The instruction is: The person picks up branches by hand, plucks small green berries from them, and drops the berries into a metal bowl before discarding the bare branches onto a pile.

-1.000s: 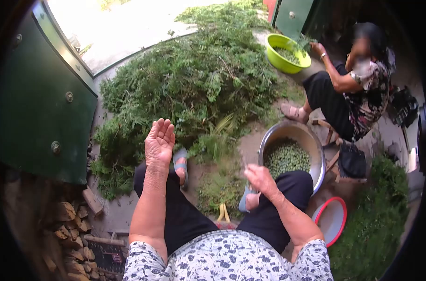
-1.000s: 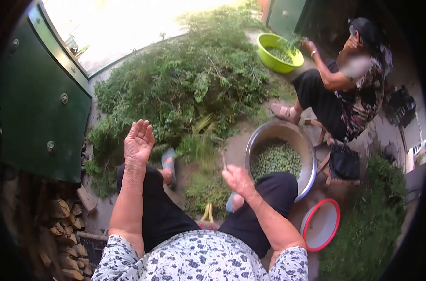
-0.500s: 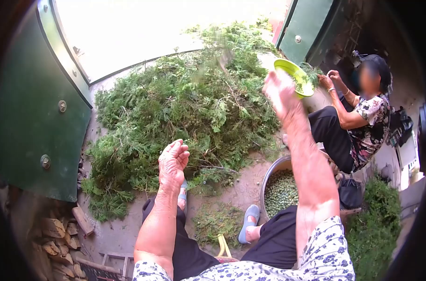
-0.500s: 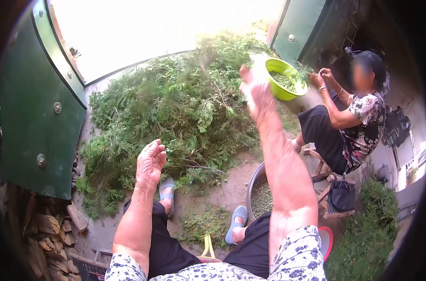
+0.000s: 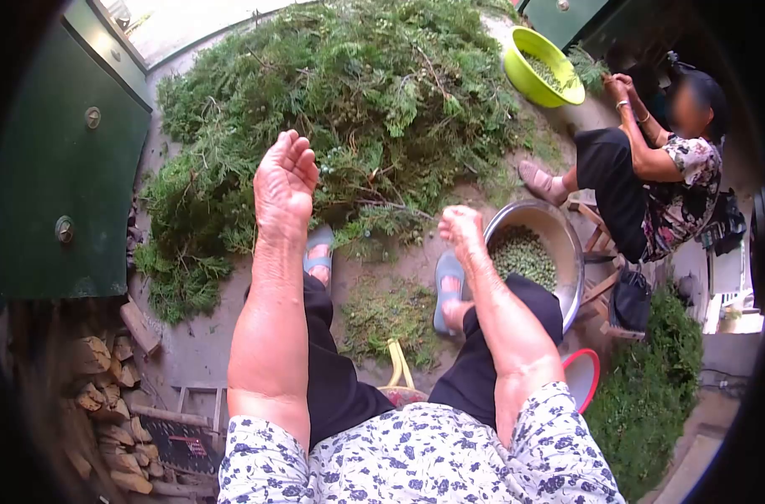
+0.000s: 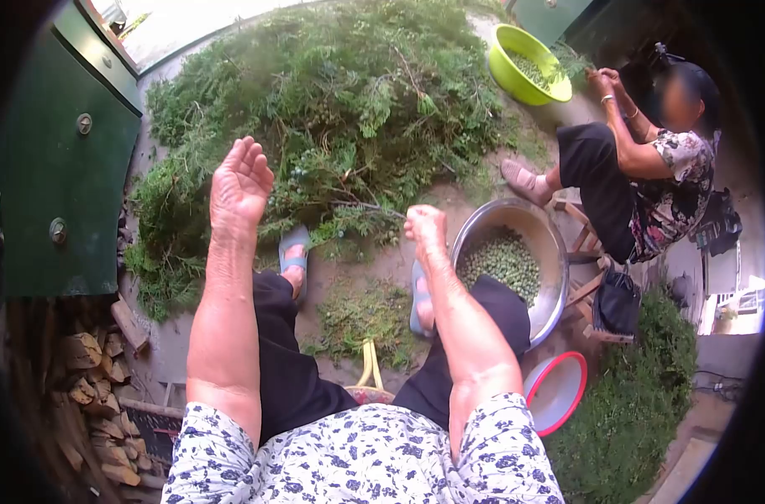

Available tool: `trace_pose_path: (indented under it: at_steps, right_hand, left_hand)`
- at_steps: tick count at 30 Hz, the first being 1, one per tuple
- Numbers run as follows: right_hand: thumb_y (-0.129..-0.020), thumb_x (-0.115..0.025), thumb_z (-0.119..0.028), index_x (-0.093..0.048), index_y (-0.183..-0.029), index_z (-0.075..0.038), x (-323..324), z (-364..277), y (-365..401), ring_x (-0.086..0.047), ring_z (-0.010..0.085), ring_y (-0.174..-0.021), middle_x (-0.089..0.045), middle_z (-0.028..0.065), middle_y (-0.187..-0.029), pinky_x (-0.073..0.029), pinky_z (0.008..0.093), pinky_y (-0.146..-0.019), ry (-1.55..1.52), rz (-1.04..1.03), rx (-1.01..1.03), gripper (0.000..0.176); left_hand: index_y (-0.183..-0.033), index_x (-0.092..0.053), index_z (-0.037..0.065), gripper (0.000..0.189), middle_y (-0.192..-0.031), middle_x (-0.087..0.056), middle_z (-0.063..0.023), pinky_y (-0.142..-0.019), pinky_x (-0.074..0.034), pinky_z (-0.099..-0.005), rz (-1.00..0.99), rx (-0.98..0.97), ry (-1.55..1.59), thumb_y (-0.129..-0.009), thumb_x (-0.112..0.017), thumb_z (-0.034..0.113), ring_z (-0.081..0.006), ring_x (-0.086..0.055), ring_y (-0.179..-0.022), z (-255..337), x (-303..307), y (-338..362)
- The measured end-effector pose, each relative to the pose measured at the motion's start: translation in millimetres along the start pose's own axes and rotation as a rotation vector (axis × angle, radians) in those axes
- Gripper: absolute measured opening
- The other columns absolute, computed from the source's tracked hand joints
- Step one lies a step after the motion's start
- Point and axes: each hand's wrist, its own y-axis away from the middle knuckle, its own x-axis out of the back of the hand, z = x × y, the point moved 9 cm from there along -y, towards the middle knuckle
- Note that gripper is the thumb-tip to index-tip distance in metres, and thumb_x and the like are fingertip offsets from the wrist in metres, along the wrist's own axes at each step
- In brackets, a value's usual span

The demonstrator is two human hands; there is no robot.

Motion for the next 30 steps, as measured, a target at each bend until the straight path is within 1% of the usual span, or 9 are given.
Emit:
trace_pose_path:
  at_steps: [3,7,10,12,15,21,23,27,30]
  right_hand:
    - [-0.079,-0.061,-0.012,-0.061,-0.087,-0.004,-3.5,80.4,16.6,-0.059,0.0143,-0.060,-0.060,0.0034,-0.072,-0.050,0.0276,-0.049,0.017,-0.007,-0.295,0.011]
    - [-0.080,-0.061,-0.013,-0.062,-0.088,-0.004,-17.5,125.8,2.1,-0.059,0.0142,-0.060,-0.060,0.0025,-0.073,-0.050,0.0276,-0.050,0.134,-0.049,-0.372,0.012]
    - [-0.077,-0.060,-0.009,-0.066,-0.080,-0.006,-28.0,129.1,-33.5,-0.061,0.0183,-0.057,-0.064,0.0089,-0.071,-0.048,0.0334,-0.048,0.292,-0.090,-0.194,0.007]
    - [-0.076,-0.060,-0.010,-0.066,-0.082,-0.005,-25.2,75.8,-47.4,-0.063,0.0298,-0.069,-0.065,0.0164,-0.078,-0.049,0.0407,-0.062,0.727,0.185,0.386,0.010]
    - [-0.077,-0.058,-0.012,-0.065,-0.081,-0.004,-39.4,71.1,-76.3,-0.060,0.0387,-0.079,-0.063,0.0201,-0.080,-0.047,0.0447,-0.073,0.736,0.176,0.332,0.012]
    - [-0.081,-0.059,-0.022,-0.054,-0.105,-0.005,-90.2,71.6,-115.7,-0.055,0.0385,-0.096,-0.058,0.0200,-0.103,-0.045,0.0461,-0.080,0.944,-0.029,0.414,0.030]
    - [-0.080,-0.062,-0.026,-0.053,-0.103,-0.005,-103.0,92.3,-119.3,-0.055,0.0386,-0.099,-0.058,0.0195,-0.105,-0.045,0.0452,-0.081,1.100,-0.201,0.164,0.032]
    - [-0.075,-0.067,-0.030,-0.063,-0.093,-0.003,-108.9,104.4,-96.9,-0.059,0.0350,-0.092,-0.063,0.0209,-0.093,-0.046,0.0422,-0.080,1.055,-0.380,0.117,0.032]
    - [-0.075,-0.065,-0.028,-0.062,-0.074,-0.004,-107.0,86.3,-68.7,-0.060,0.0342,-0.072,-0.062,0.0184,-0.072,-0.046,0.0420,-0.069,0.850,-0.276,0.248,0.024]
  left_hand:
    - [-0.091,-0.060,0.009,0.013,-0.078,-0.064,-0.0006,-0.053,-0.048,-0.0233,0.015,0.014,0.032,-0.084,-0.063,0.020,-0.0108,-0.060,-0.063,2.0,0.1,-5.5]
    - [-0.092,-0.060,0.009,0.013,-0.080,-0.064,-0.0007,-0.056,-0.047,-0.0248,0.055,-0.008,0.015,-0.085,-0.063,0.019,-0.0113,-0.059,-0.065,7.1,-0.2,-4.9]
    - [-0.095,-0.059,0.007,0.014,-0.081,-0.062,-0.0009,-0.059,-0.048,-0.0252,0.000,-0.036,0.033,-0.087,-0.059,0.017,-0.0114,-0.059,-0.066,15.6,-3.7,-5.5]
    - [-0.095,-0.059,0.006,0.014,-0.081,-0.062,-0.0010,-0.059,-0.048,-0.0256,0.007,-0.041,0.025,-0.087,-0.059,0.017,-0.0113,-0.059,-0.066,16.3,-1.5,-4.8]
    - [-0.097,-0.059,0.005,0.014,-0.081,-0.061,-0.0013,-0.060,-0.049,-0.0260,0.015,-0.054,0.030,-0.088,-0.058,0.017,-0.0109,-0.058,-0.067,21.3,2.8,-3.6]
    - [-0.102,-0.057,0.004,0.019,-0.081,-0.061,-0.0015,-0.061,-0.049,-0.0257,0.052,-0.027,0.012,-0.087,-0.059,0.015,-0.0107,-0.057,-0.067,15.0,7.4,1.6]
    - [-0.103,-0.057,0.004,0.020,-0.082,-0.061,-0.0015,-0.062,-0.048,-0.0256,0.048,-0.039,-0.008,-0.087,-0.059,0.016,-0.0105,-0.057,-0.067,16.1,6.5,0.2]
    - [-0.103,-0.057,0.004,0.019,-0.082,-0.061,-0.0017,-0.062,-0.048,-0.0259,0.041,-0.043,0.004,-0.087,-0.059,0.015,-0.0107,-0.057,-0.068,15.1,4.8,1.3]
    - [-0.103,-0.057,0.004,0.019,-0.082,-0.061,-0.0018,-0.062,-0.048,-0.0260,0.037,-0.042,0.026,-0.087,-0.058,0.015,-0.0107,-0.057,-0.068,15.6,2.0,2.7]
